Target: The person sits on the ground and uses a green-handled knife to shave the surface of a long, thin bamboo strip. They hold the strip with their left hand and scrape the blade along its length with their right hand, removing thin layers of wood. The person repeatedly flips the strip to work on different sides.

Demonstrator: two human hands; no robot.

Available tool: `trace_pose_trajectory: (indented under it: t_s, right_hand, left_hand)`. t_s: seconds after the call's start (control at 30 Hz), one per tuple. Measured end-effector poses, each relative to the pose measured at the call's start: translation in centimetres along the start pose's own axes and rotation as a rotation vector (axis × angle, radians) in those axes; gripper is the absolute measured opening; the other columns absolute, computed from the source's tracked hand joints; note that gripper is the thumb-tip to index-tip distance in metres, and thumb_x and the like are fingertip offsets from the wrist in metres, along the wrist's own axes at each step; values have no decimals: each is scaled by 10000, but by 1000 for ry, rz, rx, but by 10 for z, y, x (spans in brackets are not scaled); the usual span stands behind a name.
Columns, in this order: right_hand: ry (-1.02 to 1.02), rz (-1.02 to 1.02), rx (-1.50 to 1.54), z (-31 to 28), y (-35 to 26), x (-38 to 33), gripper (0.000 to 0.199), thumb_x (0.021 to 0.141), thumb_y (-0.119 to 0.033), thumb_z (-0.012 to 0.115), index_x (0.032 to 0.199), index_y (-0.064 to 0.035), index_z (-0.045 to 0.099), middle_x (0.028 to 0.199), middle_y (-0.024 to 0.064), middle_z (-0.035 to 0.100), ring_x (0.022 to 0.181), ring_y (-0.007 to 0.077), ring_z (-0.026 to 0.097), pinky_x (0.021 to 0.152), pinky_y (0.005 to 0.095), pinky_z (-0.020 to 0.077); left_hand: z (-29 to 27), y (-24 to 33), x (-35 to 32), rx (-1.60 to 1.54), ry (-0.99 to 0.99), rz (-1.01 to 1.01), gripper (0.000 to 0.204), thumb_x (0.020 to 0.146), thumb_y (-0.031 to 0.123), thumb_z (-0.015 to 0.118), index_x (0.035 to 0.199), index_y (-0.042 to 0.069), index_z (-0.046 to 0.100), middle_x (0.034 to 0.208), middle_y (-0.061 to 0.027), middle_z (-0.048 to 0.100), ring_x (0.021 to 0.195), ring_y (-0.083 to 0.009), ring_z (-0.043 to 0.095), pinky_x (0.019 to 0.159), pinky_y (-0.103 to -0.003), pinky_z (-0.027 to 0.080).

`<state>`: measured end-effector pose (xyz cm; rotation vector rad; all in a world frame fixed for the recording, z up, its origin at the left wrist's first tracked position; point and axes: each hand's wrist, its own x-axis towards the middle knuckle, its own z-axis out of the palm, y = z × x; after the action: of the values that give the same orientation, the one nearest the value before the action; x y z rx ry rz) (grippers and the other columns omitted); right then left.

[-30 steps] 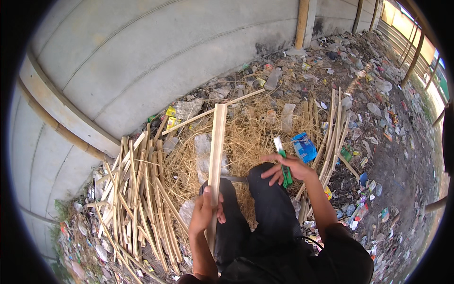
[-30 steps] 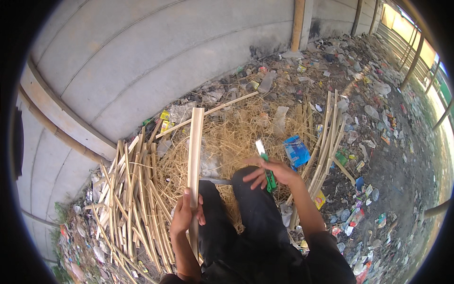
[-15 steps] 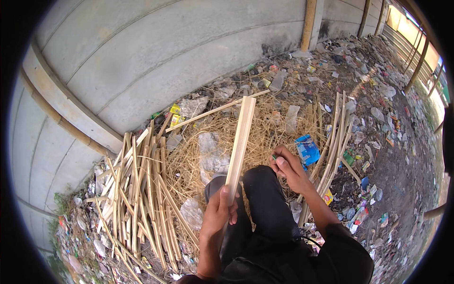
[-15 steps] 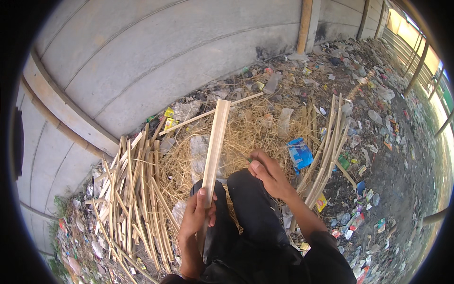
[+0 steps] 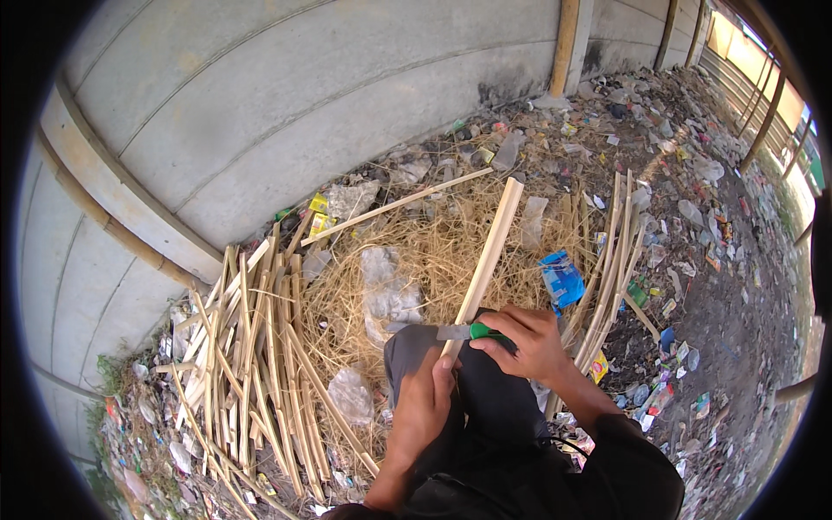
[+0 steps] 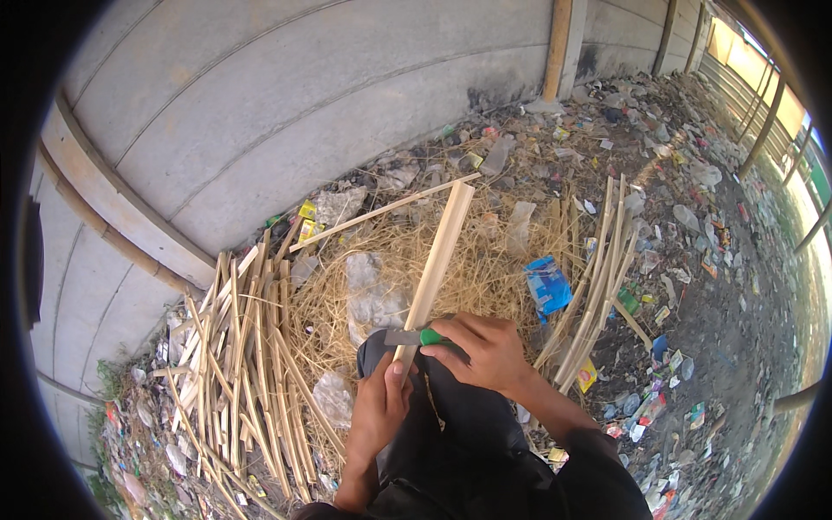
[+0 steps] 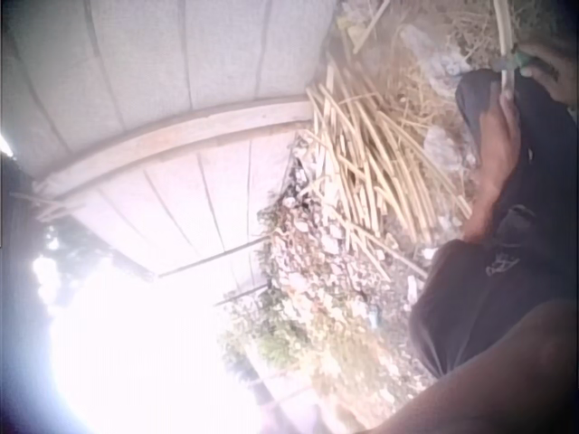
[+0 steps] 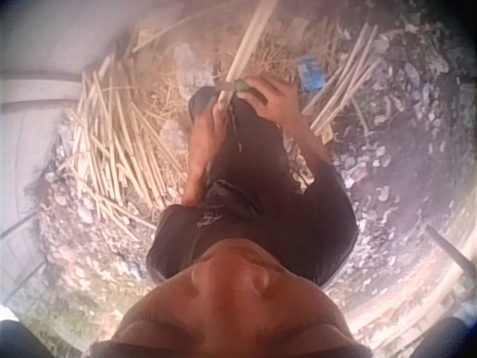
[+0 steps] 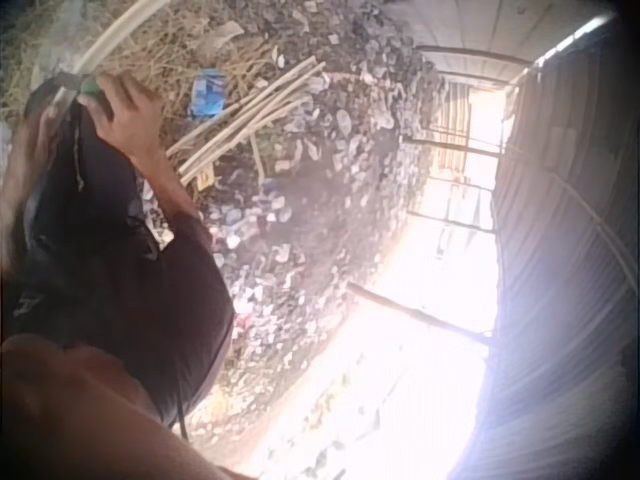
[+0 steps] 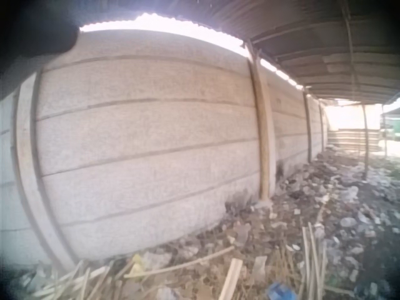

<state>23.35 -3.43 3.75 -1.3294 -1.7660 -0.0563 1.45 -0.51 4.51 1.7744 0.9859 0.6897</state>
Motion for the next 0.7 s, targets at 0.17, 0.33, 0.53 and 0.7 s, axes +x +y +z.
trace_pose_trajectory:
  t_s: [0.17,0.33,0.53,0.7]
  right_hand:
    - [-12,-3,6,1,-5,1,321,841,-258,913,1042,-61,758,825,63,732,626,229,703,550,336,535]
    - [-9,1,-10,-2,-8,2,313,844,-252,909,1035,-59,754,828,66,736,629,232,704,554,337,539]
    - [105,89,-97,-4,11,4,279,891,-279,870,1056,-84,757,884,54,764,682,260,735,586,362,568]
    - [240,182,-222,-23,56,12,227,949,-221,823,1070,-38,765,928,119,784,742,287,772,633,350,585]
  left_hand:
    - [3,11,-2,30,25,-30,389,1186,290,419,1069,-9,638,713,-174,635,655,-367,669,622,-453,499]
    - [5,8,-6,51,31,-57,365,1182,265,433,1041,-7,630,727,-210,653,691,-452,689,631,-505,505]
    - [7,1,-15,138,46,-70,389,1181,280,421,999,10,634,679,-194,631,637,-432,678,598,-502,504]
    - [6,-13,-31,222,-14,-78,449,1185,296,387,968,1,647,637,-139,609,593,-347,686,590,-442,525]
